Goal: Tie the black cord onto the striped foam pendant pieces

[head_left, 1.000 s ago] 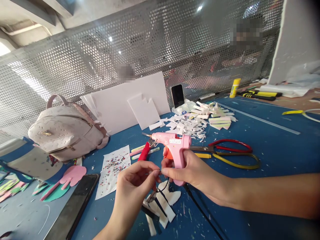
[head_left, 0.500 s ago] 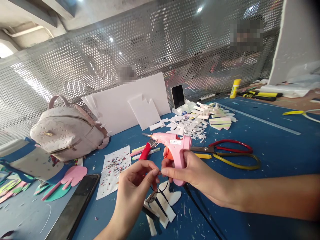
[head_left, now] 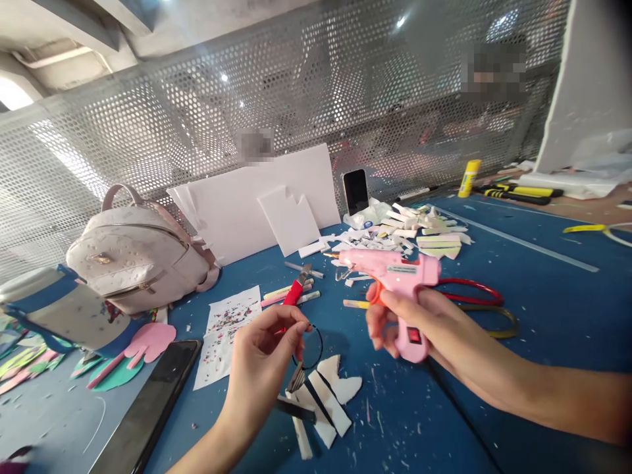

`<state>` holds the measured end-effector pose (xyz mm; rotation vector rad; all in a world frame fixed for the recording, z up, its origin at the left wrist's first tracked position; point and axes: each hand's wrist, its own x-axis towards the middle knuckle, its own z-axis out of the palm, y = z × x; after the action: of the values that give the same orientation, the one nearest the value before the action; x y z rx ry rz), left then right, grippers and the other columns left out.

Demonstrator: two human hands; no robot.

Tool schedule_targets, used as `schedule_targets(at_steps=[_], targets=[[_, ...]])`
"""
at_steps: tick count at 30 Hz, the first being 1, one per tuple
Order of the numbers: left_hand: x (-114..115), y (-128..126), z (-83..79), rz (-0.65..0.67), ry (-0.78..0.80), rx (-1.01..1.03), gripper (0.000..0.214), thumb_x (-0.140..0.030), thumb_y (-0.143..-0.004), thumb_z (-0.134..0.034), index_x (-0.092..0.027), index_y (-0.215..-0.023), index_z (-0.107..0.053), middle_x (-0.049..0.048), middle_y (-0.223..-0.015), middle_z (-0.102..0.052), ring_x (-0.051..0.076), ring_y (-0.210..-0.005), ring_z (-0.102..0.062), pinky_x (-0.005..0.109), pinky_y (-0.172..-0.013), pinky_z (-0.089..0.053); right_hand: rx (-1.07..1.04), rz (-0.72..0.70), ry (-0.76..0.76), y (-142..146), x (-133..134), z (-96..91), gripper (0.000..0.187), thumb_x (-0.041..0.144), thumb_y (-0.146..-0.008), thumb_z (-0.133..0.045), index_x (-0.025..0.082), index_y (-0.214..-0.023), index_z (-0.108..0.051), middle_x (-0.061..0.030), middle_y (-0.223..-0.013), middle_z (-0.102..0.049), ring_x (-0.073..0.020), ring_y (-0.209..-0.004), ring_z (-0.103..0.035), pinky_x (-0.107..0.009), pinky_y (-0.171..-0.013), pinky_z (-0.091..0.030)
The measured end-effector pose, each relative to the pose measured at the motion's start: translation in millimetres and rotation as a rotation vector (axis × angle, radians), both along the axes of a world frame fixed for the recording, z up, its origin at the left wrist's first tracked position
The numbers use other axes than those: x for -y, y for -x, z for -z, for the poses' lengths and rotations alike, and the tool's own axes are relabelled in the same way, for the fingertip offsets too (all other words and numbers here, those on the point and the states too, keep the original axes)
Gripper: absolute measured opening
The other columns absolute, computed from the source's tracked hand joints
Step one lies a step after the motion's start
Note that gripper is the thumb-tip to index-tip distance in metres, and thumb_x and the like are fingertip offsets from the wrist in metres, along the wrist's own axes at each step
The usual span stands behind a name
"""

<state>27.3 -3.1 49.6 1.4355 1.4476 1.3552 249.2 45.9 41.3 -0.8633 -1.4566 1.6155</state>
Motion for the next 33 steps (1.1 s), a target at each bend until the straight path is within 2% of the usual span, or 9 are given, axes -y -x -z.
schedule_targets(at_steps=[4,6,13,18,21,26,30,33], targets=[[-1.4,1.8,-0.5,-0.003,-0.001,0.002,0.01,-0.024,-0.085,-0.067,-0.016,-0.079,-0.069,0.0005,-0.067,-0.062,0.012,-0.056,-0.056,0.02,-0.053,-0.048,0.058,-0.102,-0.007,-21.0,6.6,5.0,0.049,0.06,-0.099,-0.043,0.018,-0.085,-0.063,-0.0039,-0.066,-0.063,-0.0148,-0.058,-0.059,-0.025,-0.054,-0.046],[-1.9,2.2,-0.8,-0.003,-0.003,-0.001,0.01,-0.024,-0.085,-0.067,-0.016,-0.079,-0.069,0.0004,-0.067,-0.063,0.011,-0.056,-0.056,0.02,-0.053,-0.048,0.068,-0.12,0.017,-27.4,10.7,11.2,0.049,0.064,-0.096,-0.044,0.02,-0.086,-0.062,-0.0017,-0.061,-0.059,-0.0135,-0.051,-0.055,-0.025,-0.049,-0.043],[-0.3,-2.9,-0.5,-0.006,-0.019,-0.083,0.01,-0.025,-0.084,-0.067,-0.018,-0.077,-0.068,0.0,-0.064,-0.062,0.012,-0.055,-0.055,0.021,-0.053,-0.048,0.133,-0.109,0.071,-28.0,22.9,31.3,0.054,0.071,-0.089,-0.049,0.021,-0.074,-0.059,-0.0034,-0.059,-0.058,-0.0141,-0.048,-0.05,-0.027,-0.048,-0.041],[1.0,-6.0,0.8,0.002,-0.017,-0.113,0.01,-0.025,-0.084,-0.066,-0.018,-0.077,-0.069,-0.0003,-0.063,-0.061,0.011,-0.053,-0.051,0.021,-0.05,-0.045,0.17,-0.171,0.066,-29.8,20.5,25.9,0.051,0.068,-0.093,-0.047,0.021,-0.077,-0.058,-0.002,-0.061,-0.058,-0.0128,-0.052,-0.052,-0.025,-0.051,-0.041],[0.9,-6.5,0.5,0.009,-0.013,-0.124,0.01,-0.025,-0.085,-0.065,-0.018,-0.077,-0.069,-0.0003,-0.062,-0.06,0.012,-0.053,-0.051,0.022,-0.05,-0.044,0.188,-0.208,0.055,-31.7,17.4,21.9,0.054,0.067,-0.095,-0.043,0.02,-0.072,-0.056,-0.0018,-0.062,-0.058,-0.012,-0.053,-0.052,-0.024,-0.054,-0.041],[0.6,-6.4,-0.1,0.008,-0.003,-0.135,0.01,-0.025,-0.084,-0.065,-0.018,-0.077,-0.069,0.0007,-0.064,-0.062,0.012,-0.052,-0.051,0.023,-0.049,-0.043,0.213,-0.226,0.006,-29.9,15.5,23.8,0.06,0.068,-0.095,-0.039,0.02,-0.063,-0.055,-0.0037,-0.056,-0.055,-0.016,-0.054,-0.053,-0.03,-0.057,-0.041],[0.7,-6.2,0.1,0.012,0.007,-0.134,0.01,-0.024,-0.084,-0.065,-0.018,-0.077,-0.07,-0.0002,-0.064,-0.063,0.011,-0.053,-0.051,0.021,-0.051,-0.044,0.217,-0.205,0.033,-27.6,16.0,26.8,0.064,0.074,-0.091,-0.04,0.02,-0.058,-0.053,-0.0049,-0.052,-0.055,-0.0169,-0.05,-0.051,-0.033,-0.054,-0.035],[0.7,-6.2,0.4,0.013,0.014,-0.127,0.01,-0.024,-0.085,-0.065,-0.019,-0.077,-0.07,-0.0007,-0.064,-0.063,0.01,-0.054,-0.051,0.02,-0.052,-0.044,0.231,-0.212,0.032,-27.2,15.9,26.2,0.065,0.076,-0.09,-0.038,0.021,-0.057,-0.052,-0.0053,-0.052,-0.055,-0.0172,-0.05,-0.05,-0.033,-0.055,-0.036]])
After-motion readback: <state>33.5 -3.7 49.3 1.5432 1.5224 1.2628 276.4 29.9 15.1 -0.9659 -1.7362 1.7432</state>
